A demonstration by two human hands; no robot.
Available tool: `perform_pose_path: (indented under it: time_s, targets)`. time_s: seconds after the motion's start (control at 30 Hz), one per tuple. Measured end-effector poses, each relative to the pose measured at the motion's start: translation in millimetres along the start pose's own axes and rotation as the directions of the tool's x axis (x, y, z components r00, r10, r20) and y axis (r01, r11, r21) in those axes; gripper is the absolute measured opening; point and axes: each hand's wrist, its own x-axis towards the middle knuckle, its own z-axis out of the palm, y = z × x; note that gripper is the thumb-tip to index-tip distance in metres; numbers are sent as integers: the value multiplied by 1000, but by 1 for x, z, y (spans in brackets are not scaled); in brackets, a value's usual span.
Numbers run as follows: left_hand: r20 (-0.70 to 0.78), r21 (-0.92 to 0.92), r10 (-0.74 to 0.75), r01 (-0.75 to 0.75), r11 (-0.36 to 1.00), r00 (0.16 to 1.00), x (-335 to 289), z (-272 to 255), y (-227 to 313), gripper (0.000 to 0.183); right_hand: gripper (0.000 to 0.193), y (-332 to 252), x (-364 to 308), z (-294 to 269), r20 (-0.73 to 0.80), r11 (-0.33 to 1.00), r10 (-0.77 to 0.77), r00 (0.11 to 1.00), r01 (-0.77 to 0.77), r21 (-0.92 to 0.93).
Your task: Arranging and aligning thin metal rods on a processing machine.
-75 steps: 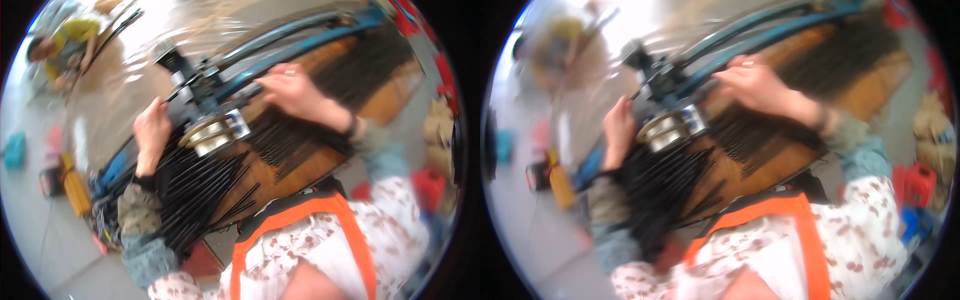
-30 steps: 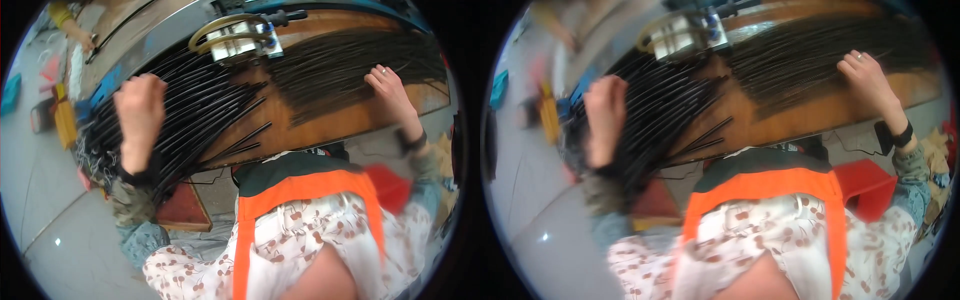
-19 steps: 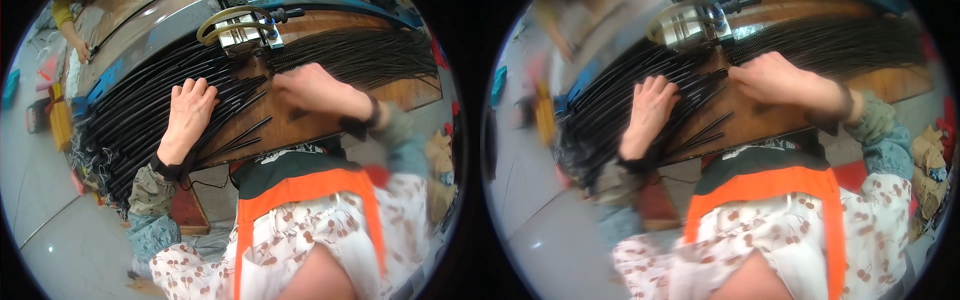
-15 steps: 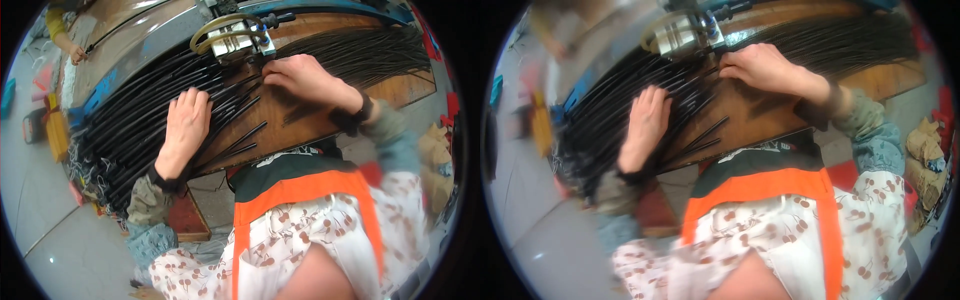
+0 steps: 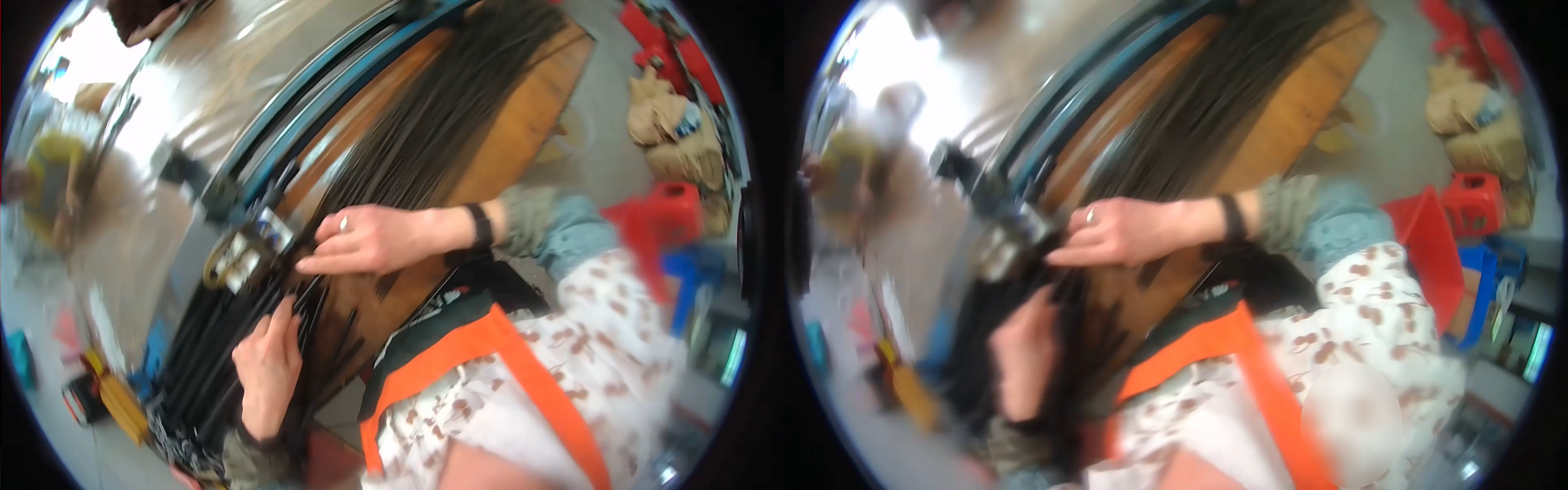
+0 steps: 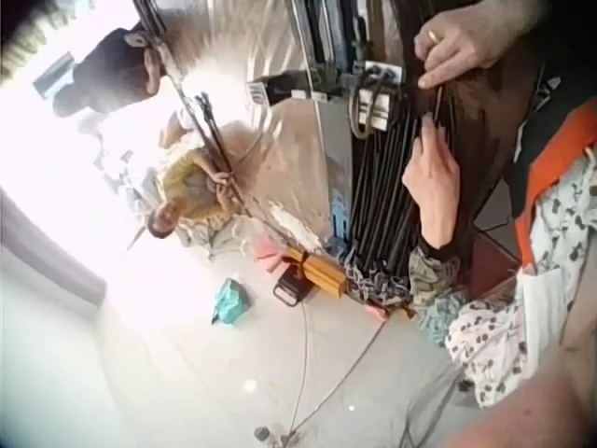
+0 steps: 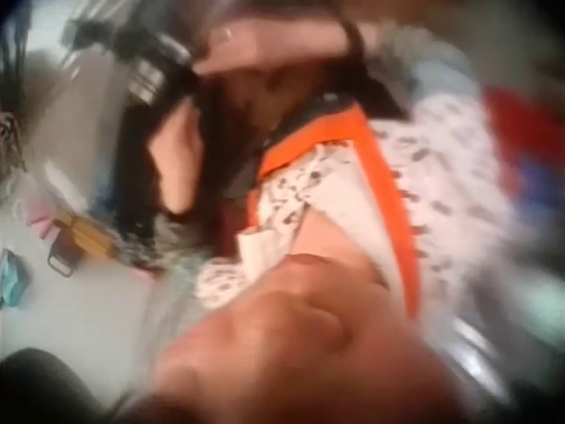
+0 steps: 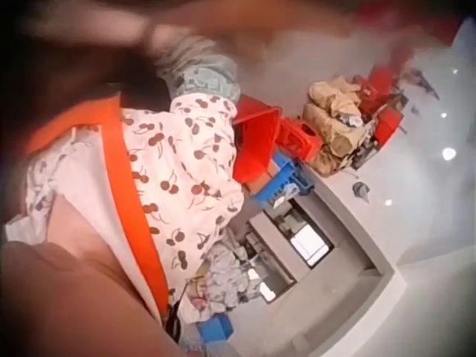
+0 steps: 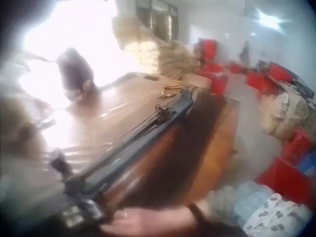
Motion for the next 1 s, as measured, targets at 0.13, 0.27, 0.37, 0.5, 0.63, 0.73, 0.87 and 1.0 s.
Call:
perform_pose_path:
  time_s: [0.13, 0.27, 0.37, 0.5, 0.63, 0.73, 0.87, 1.0]
  targets:
    - [-179, 167, 267, -238, 957, 947, 45, -42, 8, 23, 46, 46, -8, -52, -247, 991, -20, 969, -13, -132]
    - [-297, 158, 226, -186, 970, 928, 95, -75, -17, 24, 44, 109, -60, -96, -354, 801, 477, 805, -564, -201]
    - [-155, 273, 396, -346, 898, 905, 148, -59, -11, 35, 38, 117, -38, -114, -306, 933, 318, 897, -354, -69]
    - [-157, 353, 382, -310, 883, 911, 174, -78, -3, 41, 36, 190, -112, -140, -168, 671, 649, 742, -662, -332]
    - [-72, 335, 440, -393, 856, 895, 188, -63, 27, 48, 30, 141, -41, -122, -302, 908, 296, 906, -365, -205]
    - [-176, 456, 364, -252, 853, 915, 178, -81, 3, 46, 24, 171, -70, -119, -417, 723, 436, 798, -586, -366]
    - [-98, 404, 369, -302, 864, 924, 163, -76, 11, 43, 10, 174, -74, -131, -347, 708, 372, 861, -505, -494]
    - [-196, 272, 332, -274, 922, 923, 160, -75, 3, 47, 12, 162, -57, -197, -579, 661, -29, 815, -418, -623]
